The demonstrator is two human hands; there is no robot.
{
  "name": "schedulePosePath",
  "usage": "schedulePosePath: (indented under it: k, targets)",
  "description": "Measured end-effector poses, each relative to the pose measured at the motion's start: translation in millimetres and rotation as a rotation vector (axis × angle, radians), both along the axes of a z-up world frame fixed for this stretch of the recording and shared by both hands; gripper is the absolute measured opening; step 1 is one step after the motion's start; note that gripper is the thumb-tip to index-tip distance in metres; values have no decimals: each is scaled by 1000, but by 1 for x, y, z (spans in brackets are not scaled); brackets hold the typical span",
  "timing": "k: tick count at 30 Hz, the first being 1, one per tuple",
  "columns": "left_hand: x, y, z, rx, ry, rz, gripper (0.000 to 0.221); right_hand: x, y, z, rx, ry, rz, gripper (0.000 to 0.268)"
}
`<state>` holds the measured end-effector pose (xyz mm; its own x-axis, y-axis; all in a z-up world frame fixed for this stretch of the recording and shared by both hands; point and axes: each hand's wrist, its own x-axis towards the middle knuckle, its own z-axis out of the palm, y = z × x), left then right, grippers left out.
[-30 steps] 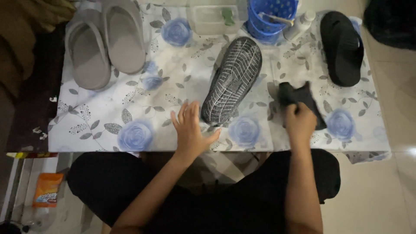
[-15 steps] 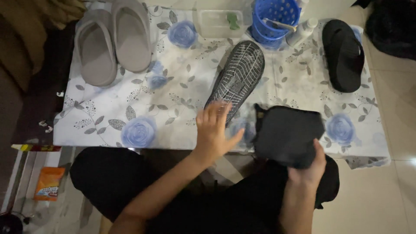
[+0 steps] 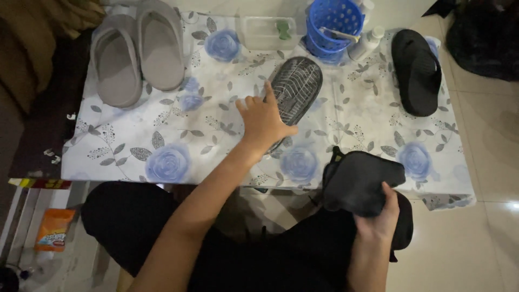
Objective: Applying a substance to a shoe sole with a brush and then wiping it clean with a cloth.
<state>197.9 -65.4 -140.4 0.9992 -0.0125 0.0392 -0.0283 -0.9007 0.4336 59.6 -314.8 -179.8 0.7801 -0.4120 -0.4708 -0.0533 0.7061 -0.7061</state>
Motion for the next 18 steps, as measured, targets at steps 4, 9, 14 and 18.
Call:
schedulePosePath:
  k: [4, 9, 14, 18]
  targets:
    - [7, 24, 19, -223, 305, 11, 122, -5, -4, -5, -5, -36, 48, 27]
    - [16, 45, -7, -630, 584, -142, 115, -4, 8, 0, -170, -161, 113, 35]
    - [19, 64, -26, -656, 665, -232, 107, -1, 12, -12, -309, -191, 99, 32]
    - [13, 77, -15, -673, 666, -184, 106, 1, 19, -22, -373, -194, 81, 31]
